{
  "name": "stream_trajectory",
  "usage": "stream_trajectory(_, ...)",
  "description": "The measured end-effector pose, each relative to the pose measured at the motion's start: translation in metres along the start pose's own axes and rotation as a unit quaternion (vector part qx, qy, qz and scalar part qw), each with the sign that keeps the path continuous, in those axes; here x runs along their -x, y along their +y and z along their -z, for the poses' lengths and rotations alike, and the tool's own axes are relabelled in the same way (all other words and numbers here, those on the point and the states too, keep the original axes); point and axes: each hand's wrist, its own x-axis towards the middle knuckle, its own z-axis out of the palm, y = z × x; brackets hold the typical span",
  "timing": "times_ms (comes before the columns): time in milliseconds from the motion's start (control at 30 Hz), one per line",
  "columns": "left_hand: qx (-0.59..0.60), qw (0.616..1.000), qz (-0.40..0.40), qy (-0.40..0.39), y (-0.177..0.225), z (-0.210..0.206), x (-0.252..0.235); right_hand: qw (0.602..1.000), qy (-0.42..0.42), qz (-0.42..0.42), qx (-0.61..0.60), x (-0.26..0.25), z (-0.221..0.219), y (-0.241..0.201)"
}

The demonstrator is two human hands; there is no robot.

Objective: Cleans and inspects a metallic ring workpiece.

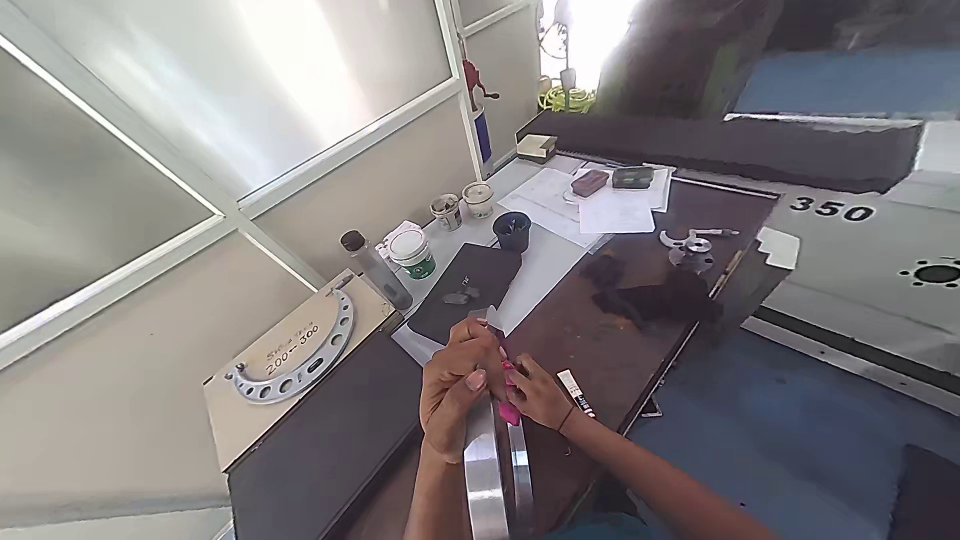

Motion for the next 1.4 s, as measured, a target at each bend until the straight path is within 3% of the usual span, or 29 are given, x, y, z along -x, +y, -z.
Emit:
stream_trajectory(100,0.002,1.0,0.008,0.008,0.003,-0.002,0.001,0.999,-0.035,-0.039,-0.013,0.024,-0.006,-0.012)
stream_trajectory(200,-0.007,1.0,0.001,0.013,0.003,-0.003,-0.001,0.977,-0.181,-0.1,-0.058,0.056,0.009,-0.031)
stream_trajectory(267,-0.013,1.0,-0.007,0.022,0.006,-0.006,-0.004,0.959,-0.251,-0.096,-0.092,0.079,0.022,-0.048)
stream_trajectory(367,-0.011,1.0,0.001,0.018,0.004,-0.004,-0.002,0.953,-0.243,-0.039,-0.179,0.103,0.04,-0.071)
stream_trajectory(500,-0.012,1.0,0.014,0.001,0.003,0.0,0.002,0.888,-0.228,-0.009,-0.398,0.105,0.055,-0.1)
stream_trajectory(567,-0.015,1.0,0.015,-0.007,0.005,0.001,0.003,0.875,-0.228,0.002,-0.428,0.105,0.051,-0.102)
stream_trajectory(700,0.0,1.0,0.013,-0.025,0.008,0.001,0.003,0.942,-0.244,-0.047,-0.227,0.1,0.028,-0.065)
stream_trajectory(800,0.006,0.999,0.021,-0.038,0.011,0.0,0.003,0.982,-0.177,-0.033,-0.049,0.065,0.009,-0.025)
stream_trajectory(967,-0.006,0.999,0.017,-0.047,0.013,0.003,0.005,0.987,0.011,0.109,0.119,0.014,-0.015,-0.005)
stream_trajectory(1100,0.011,1.0,0.007,-0.018,0.012,-0.002,0.004,0.985,-0.033,0.135,0.105,0.037,-0.016,-0.022)
stream_trajectory(1233,0.02,1.0,-0.002,0.0,0.013,-0.007,0.0,0.992,-0.095,0.087,0.014,0.073,-0.005,-0.051)
stream_trajectory(1400,0.035,0.999,0.009,0.014,0.012,-0.009,0.004,0.993,-0.084,0.072,0.047,0.05,-0.001,-0.026)
